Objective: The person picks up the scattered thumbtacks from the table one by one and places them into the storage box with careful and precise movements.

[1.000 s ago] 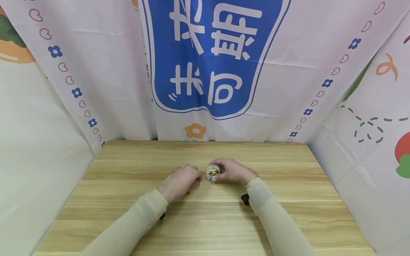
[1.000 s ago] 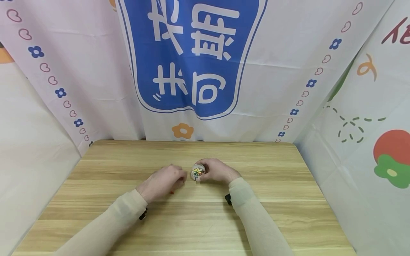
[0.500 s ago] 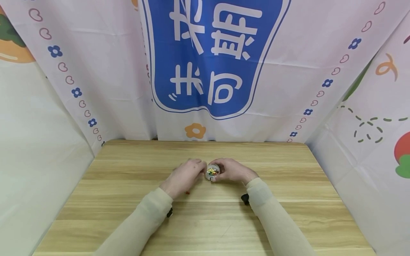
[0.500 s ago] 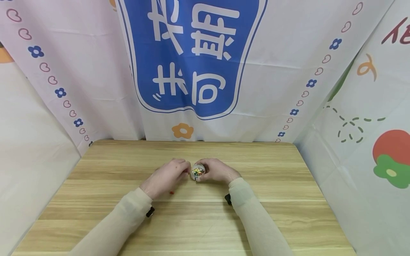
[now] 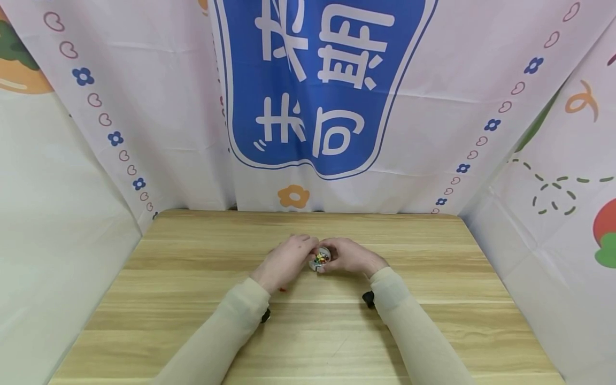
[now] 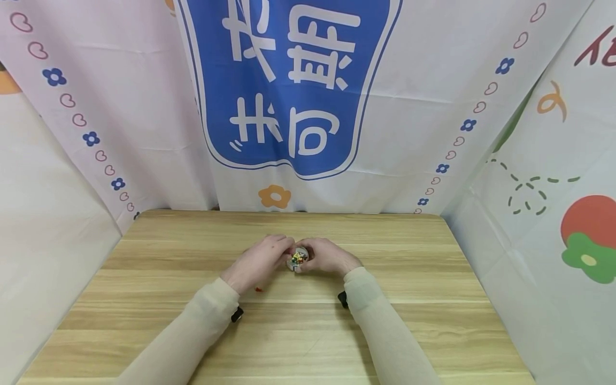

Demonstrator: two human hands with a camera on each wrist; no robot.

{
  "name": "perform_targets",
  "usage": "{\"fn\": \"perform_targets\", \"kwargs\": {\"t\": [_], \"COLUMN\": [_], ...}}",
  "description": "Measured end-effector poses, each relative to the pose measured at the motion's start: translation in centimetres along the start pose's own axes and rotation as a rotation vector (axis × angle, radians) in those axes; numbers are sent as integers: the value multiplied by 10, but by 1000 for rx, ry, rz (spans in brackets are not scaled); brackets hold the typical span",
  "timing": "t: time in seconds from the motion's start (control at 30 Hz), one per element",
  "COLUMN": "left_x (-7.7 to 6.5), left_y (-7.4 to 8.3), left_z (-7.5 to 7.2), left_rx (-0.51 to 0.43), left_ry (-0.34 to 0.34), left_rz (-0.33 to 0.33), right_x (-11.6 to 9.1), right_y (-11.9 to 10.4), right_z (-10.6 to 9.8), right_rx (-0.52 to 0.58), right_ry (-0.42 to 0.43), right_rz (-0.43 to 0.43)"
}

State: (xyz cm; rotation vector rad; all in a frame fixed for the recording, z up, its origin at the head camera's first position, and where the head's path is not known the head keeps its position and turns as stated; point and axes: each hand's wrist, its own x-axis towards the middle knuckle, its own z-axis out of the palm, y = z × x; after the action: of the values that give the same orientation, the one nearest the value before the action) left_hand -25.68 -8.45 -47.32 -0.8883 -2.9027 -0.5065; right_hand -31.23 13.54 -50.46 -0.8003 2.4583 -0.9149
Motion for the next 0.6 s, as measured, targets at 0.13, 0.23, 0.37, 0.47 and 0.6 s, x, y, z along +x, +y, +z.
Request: {"fn": "perform_targets", "kwargs": {"t": [0.13,0.23,0.37,0.47,0.6], "left_x": [4,7,10,11,6], "left_y": [2,3,3,3,1], "left_z": [3,5,9,9,6], "left_rx": [4,0,-2,-4,2], "left_ry": [-16,-21,-11,-1,5], "left_rz": [-12,-16,-16,-18,-2], "right_x": [0,1,1,1,0], "right_y": [0,0,0,1,0], "right_z": [0,0,0,0,0], "right_rx": [-11,-17,-5,-4,-10], "right_ry": [6,10,10,10,10], "right_rz": [0,-2,0,1,2]}}
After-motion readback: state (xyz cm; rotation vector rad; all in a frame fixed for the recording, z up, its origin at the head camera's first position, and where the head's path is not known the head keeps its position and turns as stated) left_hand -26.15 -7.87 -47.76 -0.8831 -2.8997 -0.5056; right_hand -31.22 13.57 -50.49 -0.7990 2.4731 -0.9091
